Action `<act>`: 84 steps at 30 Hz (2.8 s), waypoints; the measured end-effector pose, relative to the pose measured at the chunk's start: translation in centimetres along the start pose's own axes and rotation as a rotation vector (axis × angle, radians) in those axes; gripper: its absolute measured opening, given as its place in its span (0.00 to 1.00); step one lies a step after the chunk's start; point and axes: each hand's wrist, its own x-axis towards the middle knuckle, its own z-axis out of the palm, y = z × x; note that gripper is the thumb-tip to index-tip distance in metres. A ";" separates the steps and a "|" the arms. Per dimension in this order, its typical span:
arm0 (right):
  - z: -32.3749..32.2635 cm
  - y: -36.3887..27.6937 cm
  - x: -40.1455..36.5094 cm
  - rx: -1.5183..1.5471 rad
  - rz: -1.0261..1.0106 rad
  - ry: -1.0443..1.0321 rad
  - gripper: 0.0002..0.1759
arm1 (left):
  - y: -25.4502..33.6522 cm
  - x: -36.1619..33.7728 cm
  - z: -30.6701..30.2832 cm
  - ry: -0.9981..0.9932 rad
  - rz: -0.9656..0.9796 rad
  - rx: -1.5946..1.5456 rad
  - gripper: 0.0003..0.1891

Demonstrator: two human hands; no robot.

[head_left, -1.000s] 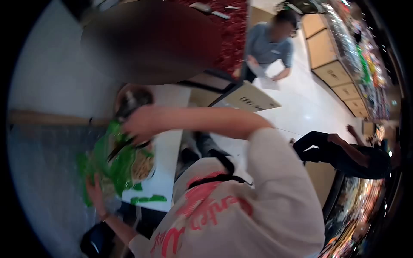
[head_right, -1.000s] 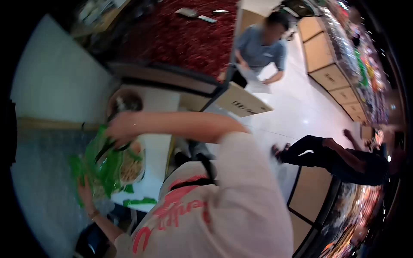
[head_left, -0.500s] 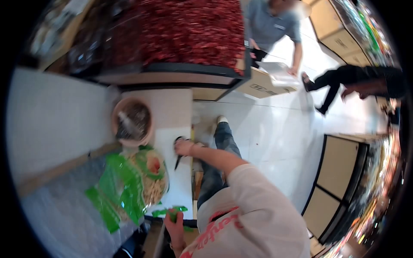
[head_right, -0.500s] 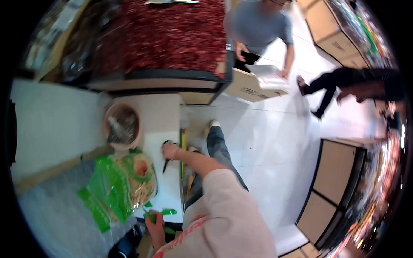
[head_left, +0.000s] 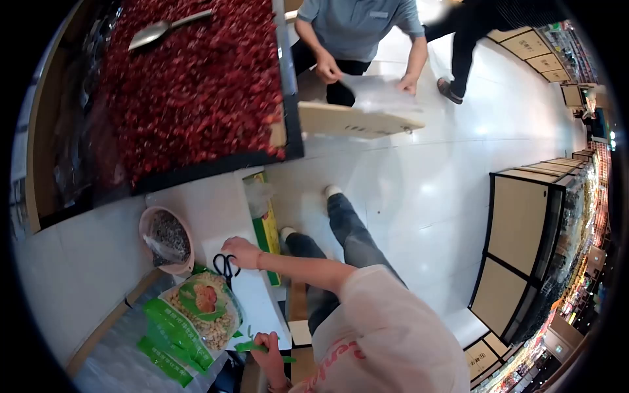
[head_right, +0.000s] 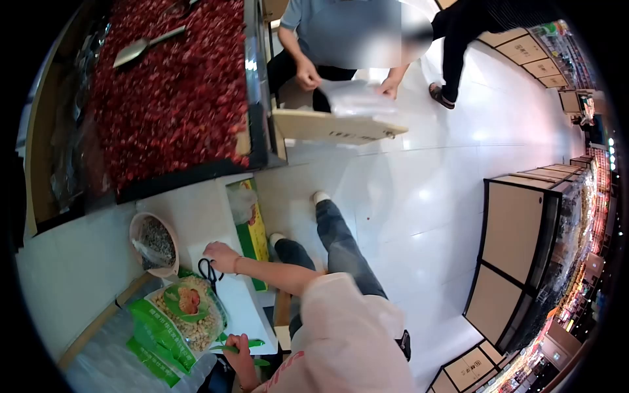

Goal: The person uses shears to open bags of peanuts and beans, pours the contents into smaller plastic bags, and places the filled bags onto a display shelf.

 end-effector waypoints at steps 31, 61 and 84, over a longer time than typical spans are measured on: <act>-40.4 4.3 -24.6 0.737 0.934 1.314 0.09 | 14.3 3.0 21.0 -0.358 0.145 0.414 0.17; -44.0 -26.9 -0.6 0.975 -0.358 0.004 0.10 | 23.1 25.4 -1.1 0.518 0.165 -0.816 0.19; -53.2 -14.1 -13.2 0.480 0.909 0.687 0.17 | 25.4 15.8 18.0 -0.620 0.670 0.284 0.15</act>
